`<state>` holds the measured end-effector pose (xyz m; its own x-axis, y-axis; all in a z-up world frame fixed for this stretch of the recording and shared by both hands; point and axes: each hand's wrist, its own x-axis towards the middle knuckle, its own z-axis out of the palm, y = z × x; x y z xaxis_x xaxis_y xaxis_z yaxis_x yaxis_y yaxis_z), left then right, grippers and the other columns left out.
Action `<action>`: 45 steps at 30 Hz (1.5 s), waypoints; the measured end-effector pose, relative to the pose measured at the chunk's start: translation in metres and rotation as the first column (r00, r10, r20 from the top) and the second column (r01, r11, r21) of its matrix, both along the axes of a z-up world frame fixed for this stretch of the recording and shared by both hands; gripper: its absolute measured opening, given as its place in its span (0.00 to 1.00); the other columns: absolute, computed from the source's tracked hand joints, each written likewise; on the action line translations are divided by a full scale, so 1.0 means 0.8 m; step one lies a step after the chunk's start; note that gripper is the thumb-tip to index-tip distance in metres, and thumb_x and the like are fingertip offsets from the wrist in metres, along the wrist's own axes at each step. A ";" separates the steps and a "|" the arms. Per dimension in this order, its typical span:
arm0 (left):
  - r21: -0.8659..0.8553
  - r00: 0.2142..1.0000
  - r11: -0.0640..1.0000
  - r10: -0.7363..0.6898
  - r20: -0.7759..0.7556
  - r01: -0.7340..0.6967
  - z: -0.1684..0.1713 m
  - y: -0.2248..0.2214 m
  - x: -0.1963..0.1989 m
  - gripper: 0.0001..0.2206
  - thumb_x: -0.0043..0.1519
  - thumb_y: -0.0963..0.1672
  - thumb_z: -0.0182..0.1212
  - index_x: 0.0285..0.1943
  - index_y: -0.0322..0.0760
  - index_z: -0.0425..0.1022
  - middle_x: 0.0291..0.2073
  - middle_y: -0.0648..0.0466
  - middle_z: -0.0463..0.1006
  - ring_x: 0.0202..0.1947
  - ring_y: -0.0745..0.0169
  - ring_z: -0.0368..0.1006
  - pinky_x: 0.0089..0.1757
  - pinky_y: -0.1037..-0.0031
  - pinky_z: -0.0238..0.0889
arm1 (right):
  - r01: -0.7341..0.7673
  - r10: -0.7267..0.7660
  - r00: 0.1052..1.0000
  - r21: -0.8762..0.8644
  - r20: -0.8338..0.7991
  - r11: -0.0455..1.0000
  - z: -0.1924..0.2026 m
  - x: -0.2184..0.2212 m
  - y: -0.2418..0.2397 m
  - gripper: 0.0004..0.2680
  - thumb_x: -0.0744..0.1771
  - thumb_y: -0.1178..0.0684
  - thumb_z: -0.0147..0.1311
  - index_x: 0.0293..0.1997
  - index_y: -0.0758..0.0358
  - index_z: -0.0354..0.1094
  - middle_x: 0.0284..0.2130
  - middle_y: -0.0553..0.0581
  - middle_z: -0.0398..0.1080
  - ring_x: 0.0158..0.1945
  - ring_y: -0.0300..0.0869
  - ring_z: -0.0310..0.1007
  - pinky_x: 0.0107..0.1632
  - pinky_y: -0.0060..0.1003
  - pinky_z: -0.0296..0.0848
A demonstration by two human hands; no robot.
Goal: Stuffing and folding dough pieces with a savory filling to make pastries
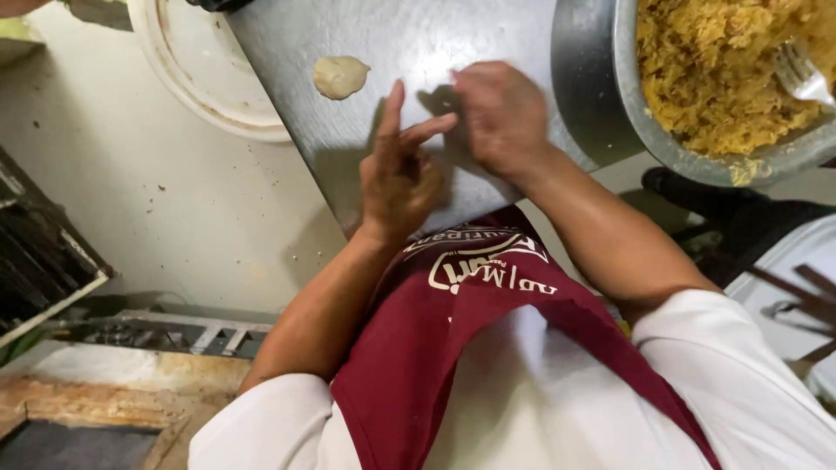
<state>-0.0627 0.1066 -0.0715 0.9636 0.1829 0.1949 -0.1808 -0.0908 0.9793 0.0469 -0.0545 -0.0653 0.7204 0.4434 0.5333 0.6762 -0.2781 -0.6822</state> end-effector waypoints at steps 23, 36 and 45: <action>0.490 0.952 0.871 -0.172 0.254 0.027 0.022 0.121 0.019 0.13 0.55 0.36 0.50 0.42 0.33 0.81 0.43 0.48 0.84 0.31 0.54 0.76 0.34 0.65 0.67 | 0.291 -0.241 0.955 -0.383 0.176 0.877 0.156 0.258 0.075 0.05 0.74 0.66 0.57 0.55 0.68 0.75 0.35 0.58 0.73 0.30 0.42 0.64 0.30 0.38 0.63; 0.417 0.952 0.907 -0.175 0.253 0.056 0.010 0.128 0.012 0.13 0.56 0.37 0.57 0.50 0.32 0.76 0.46 0.45 0.83 0.32 0.49 0.75 0.36 0.62 0.67 | -0.050 0.128 0.980 -0.426 0.156 0.903 0.046 0.269 0.195 0.10 0.70 0.63 0.45 0.41 0.66 0.78 0.38 0.63 0.80 0.38 0.44 0.81 0.31 0.31 0.80; 0.525 0.967 0.847 -0.059 0.249 -0.083 0.008 0.113 0.014 0.13 0.51 0.36 0.55 0.42 0.33 0.80 0.37 0.50 0.83 0.29 0.53 0.74 0.35 0.65 0.68 | 0.244 -0.515 0.842 -0.739 -0.160 0.628 -0.006 0.483 0.228 0.12 0.67 0.40 0.61 0.49 0.52 0.74 0.45 0.58 0.77 0.47 0.54 0.75 0.46 0.48 0.72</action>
<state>-0.0514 0.1967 -0.0653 0.8693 -0.0051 0.4942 -0.4037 -0.5841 0.7042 0.4334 0.1278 -0.0700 0.9714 0.2183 -0.0933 0.1734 -0.9209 -0.3491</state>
